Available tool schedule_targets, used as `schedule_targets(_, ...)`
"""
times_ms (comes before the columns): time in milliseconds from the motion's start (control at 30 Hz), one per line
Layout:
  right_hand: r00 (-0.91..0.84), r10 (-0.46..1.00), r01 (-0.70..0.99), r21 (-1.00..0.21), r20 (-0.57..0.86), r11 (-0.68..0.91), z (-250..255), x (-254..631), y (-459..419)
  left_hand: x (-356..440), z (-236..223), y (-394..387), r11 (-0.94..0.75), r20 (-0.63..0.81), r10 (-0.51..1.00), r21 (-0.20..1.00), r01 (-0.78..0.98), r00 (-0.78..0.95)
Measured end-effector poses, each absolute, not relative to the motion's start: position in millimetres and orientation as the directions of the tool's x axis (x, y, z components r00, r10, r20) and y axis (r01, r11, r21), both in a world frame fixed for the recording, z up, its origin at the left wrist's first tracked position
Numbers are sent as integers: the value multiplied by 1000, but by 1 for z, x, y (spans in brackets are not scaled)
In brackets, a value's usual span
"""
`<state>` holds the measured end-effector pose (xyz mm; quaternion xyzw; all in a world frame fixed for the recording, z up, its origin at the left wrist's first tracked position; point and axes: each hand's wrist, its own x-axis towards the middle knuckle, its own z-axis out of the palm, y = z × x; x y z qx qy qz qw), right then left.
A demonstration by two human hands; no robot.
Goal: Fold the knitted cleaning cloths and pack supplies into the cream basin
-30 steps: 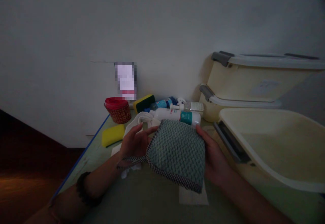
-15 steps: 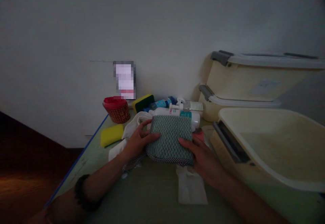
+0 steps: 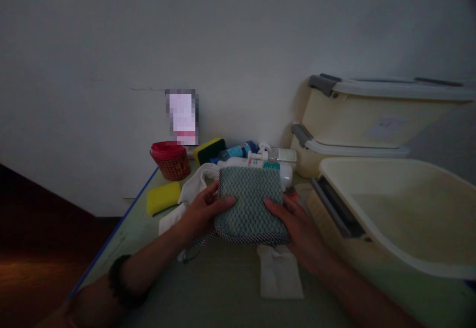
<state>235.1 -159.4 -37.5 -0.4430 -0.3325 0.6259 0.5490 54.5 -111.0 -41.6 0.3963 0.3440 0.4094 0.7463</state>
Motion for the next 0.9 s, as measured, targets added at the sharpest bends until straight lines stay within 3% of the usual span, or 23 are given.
schedule_targets(333, -40, 968, -334, -910, -247, -246, -39, 236, -160, 56, -36, -114, 348, -217, 879, 901, -258, 425)
schedule_targets(500, -89, 968, -219, -944, -234, -248, -39, 240, -159, 56, -37, -114, 308, -177, 911, 893, -329, 374)
schedule_targets(633, -181, 966, -126, -970, -182, -207, -35, 240, -162, 54, -40, -112, 256, -182, 940, 935, -246, 287)
schedule_targets(800, -41, 981, 30, -982, -190, -188, -38, 240, -160, 54, -40, -112, 260, -204, 924, 956, -139, 323)
schedule_targets(900, 11, 993, 158, -980, -121, -121, -42, 241, -158, 54, -38, -112, 231, -185, 920, 968, -95, 345)
